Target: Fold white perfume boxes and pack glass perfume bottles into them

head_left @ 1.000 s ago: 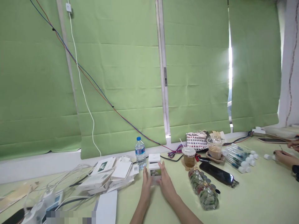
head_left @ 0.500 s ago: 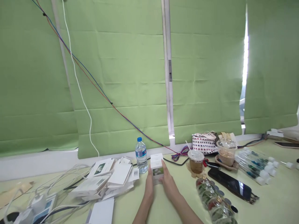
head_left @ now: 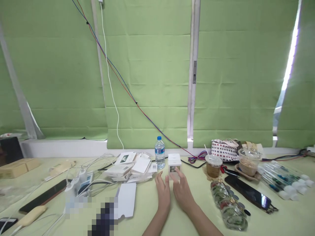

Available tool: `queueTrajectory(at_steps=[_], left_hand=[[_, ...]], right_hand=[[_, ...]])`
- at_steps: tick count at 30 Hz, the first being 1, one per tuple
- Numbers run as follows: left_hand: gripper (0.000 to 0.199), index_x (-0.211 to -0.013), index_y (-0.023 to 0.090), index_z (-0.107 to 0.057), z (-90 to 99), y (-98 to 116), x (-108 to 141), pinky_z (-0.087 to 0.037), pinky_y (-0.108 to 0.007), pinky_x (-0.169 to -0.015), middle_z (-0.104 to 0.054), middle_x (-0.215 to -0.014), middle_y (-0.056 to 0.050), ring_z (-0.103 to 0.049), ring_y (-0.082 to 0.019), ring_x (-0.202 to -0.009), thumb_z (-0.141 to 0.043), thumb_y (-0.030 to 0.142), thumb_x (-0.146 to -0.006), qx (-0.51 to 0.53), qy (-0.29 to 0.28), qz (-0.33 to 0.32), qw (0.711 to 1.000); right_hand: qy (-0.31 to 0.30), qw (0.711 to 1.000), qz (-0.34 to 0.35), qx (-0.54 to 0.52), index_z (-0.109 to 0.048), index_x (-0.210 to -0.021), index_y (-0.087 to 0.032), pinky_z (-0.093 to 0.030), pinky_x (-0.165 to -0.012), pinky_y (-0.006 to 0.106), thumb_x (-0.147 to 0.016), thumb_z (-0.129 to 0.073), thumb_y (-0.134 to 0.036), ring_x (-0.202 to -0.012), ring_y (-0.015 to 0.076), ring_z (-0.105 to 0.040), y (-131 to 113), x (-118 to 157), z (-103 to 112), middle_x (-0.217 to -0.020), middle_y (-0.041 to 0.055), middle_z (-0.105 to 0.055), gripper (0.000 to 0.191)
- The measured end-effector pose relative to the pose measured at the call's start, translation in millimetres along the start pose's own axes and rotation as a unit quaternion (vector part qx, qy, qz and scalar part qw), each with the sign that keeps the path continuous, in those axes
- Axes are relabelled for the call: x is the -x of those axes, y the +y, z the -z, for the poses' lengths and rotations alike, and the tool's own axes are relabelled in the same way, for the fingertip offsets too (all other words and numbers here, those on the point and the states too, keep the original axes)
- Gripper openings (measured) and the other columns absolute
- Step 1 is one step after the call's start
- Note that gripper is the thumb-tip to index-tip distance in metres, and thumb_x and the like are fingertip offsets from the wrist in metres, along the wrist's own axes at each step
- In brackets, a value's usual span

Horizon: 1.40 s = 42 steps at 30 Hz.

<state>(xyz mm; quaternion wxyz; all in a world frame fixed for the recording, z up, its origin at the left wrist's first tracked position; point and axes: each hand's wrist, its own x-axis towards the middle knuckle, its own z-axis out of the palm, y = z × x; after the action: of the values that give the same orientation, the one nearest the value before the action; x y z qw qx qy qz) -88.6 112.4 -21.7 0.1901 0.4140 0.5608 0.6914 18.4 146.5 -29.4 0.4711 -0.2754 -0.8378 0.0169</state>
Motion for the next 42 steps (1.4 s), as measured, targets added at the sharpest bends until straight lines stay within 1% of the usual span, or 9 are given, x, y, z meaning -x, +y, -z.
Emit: queueTrajectory(at_steps=[4,8,13,21,25,28,33,37,42], left_hand=[[0.028,-0.110,0.020,-0.053,35.9,23.4,26.9,-0.029,-0.048,-0.107,-0.046,-0.125,-0.011,-0.040,-0.027,-0.125,-0.051,0.023,-0.082,-0.132,-0.062,-0.142,0.979],[0.023,-0.094,0.020,-0.060,72.2,41.2,29.4,-0.036,-0.046,-0.100,-0.053,-0.118,-0.011,-0.042,-0.029,-0.121,-0.042,0.011,-0.084,-0.409,-0.111,-0.292,0.858],[0.026,-0.093,0.015,-0.067,103.6,60.0,-2.3,-0.035,-0.047,-0.098,-0.061,-0.113,-0.015,-0.045,-0.034,-0.119,-0.044,0.008,-0.082,-0.630,-0.076,-0.265,0.726],[0.039,-0.113,0.010,-0.061,122.1,76.3,-69.7,-0.036,-0.052,-0.094,-0.059,-0.117,-0.022,-0.048,-0.038,-0.118,-0.047,0.002,-0.077,-0.693,-0.091,-0.236,0.675],[0.074,-0.129,0.022,-0.052,115.9,72.6,-99.0,-0.016,-0.054,-0.110,-0.048,-0.139,-0.016,-0.030,-0.037,-0.136,-0.068,0.003,-0.060,-0.702,-0.185,-0.244,0.643],[0.065,-0.122,0.030,-0.059,101.6,66.9,-114.7,-0.016,-0.059,-0.108,-0.045,-0.144,-0.012,-0.026,-0.036,-0.138,-0.067,0.004,-0.063,-0.703,-0.240,-0.241,0.625],[0.036,-0.115,0.023,-0.063,75.9,51.4,-121.1,-0.038,-0.067,-0.088,-0.049,-0.138,-0.018,-0.047,-0.043,-0.122,-0.064,0.020,-0.079,-0.713,-0.242,-0.215,0.622],[0.030,-0.113,0.015,-0.058,70.4,37.9,-115.7,-0.050,-0.049,-0.086,-0.061,-0.117,-0.011,-0.061,-0.026,-0.102,-0.057,0.032,-0.089,-0.719,-0.211,-0.211,0.628],[0.030,-0.114,0.008,-0.061,76.7,39.7,-103.8,-0.042,-0.050,-0.097,-0.062,-0.120,-0.020,-0.058,-0.031,-0.113,-0.047,0.008,-0.088,-0.677,-0.210,-0.264,0.654]], right_hand=[[-0.121,0.993,-0.017,0.005,-0.052,-0.124,-0.022,-0.049,-0.092,0.042,-0.084,-0.038,-0.003,-0.114,0.0261,-0.055,-26.1,19.2,14.8,-0.132,0.0139,-0.049,0.046],[-0.174,0.982,-0.067,0.005,-0.049,-0.129,-0.016,-0.044,-0.100,0.040,-0.081,-0.039,-0.004,-0.122,0.0262,-0.050,-39.4,41.1,32.3,-0.133,0.0147,-0.052,0.050],[-0.218,0.970,-0.098,-0.047,-0.049,-0.131,-0.022,-0.039,-0.104,0.033,-0.083,-0.037,-0.007,-0.120,0.0215,-0.052,-47.7,57.4,51.1,-0.135,0.0077,-0.051,0.051],[-0.226,0.956,-0.168,-0.081,-0.037,-0.140,-0.023,-0.037,-0.101,0.030,-0.075,-0.041,-0.005,-0.117,0.0216,-0.052,-54.0,49.2,54.8,-0.140,0.0072,-0.043,0.067],[-0.241,0.954,-0.160,-0.085,-0.040,-0.138,-0.021,-0.037,-0.100,0.030,-0.074,-0.043,-0.005,-0.116,0.0221,-0.052,-50.9,47.5,52.0,-0.135,0.0080,-0.048,0.065],[-0.248,0.954,-0.149,-0.079,-0.042,-0.136,-0.020,-0.036,-0.100,0.030,-0.074,-0.043,-0.005,-0.116,0.0220,-0.050,-46.5,47.6,48.2,-0.132,0.0084,-0.050,0.064],[-0.264,0.952,-0.137,-0.076,-0.042,-0.136,-0.019,-0.035,-0.100,0.029,-0.074,-0.044,-0.007,-0.118,0.0220,-0.048,-42.8,45.3,45.9,-0.133,0.0097,-0.048,0.063],[-0.281,0.947,-0.138,-0.077,-0.042,-0.136,-0.018,-0.035,-0.099,0.030,-0.074,-0.044,-0.008,-0.117,0.0228,-0.048,-44.4,40.9,49.6,-0.133,0.0101,-0.048,0.063],[-0.277,0.948,-0.133,-0.081,-0.041,-0.137,-0.019,-0.034,-0.101,0.030,-0.075,-0.044,-0.009,-0.118,0.0223,-0.047,-45.6,41.6,54.8,-0.133,0.0090,-0.048,0.063]])
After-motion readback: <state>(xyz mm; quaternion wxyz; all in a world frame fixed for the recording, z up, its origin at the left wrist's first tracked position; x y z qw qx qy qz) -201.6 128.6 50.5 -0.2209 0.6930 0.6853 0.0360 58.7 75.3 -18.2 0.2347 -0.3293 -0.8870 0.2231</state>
